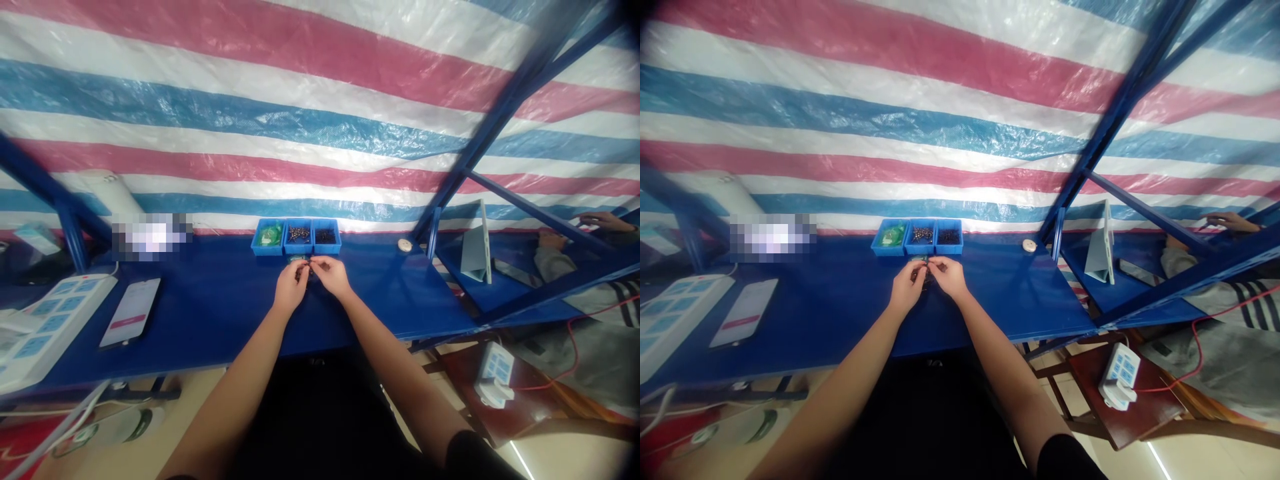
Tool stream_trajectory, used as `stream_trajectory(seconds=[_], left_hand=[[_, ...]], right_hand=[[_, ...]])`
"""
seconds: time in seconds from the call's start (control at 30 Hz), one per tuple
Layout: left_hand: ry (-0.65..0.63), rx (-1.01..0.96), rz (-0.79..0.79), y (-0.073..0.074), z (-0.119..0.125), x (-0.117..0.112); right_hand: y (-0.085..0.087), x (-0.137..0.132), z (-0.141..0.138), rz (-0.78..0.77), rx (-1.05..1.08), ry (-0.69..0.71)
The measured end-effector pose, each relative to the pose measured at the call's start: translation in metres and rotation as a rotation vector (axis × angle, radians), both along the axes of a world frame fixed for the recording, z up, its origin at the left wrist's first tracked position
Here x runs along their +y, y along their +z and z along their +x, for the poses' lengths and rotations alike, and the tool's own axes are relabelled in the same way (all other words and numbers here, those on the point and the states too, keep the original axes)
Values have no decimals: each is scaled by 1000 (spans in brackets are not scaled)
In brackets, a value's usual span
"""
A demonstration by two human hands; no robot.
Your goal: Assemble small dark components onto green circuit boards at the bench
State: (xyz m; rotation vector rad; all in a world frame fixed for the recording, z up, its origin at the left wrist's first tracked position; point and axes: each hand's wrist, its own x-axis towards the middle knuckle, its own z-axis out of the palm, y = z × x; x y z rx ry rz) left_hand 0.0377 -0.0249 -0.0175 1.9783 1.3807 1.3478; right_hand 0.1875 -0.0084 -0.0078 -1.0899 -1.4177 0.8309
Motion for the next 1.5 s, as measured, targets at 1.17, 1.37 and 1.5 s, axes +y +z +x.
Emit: stream_trajectory(seconds=[1.17,1.37,1.5], left_hand=[[112,181,65,-5,-3,6],[53,256,91,-7,-2,8],[24,300,93,-11,-3,11]], right_hand=[[-2,10,4,-157,-173,-148],[-9,-10,-4,-128,-101,-1],[-14,-19,-3,64,-334,29]])
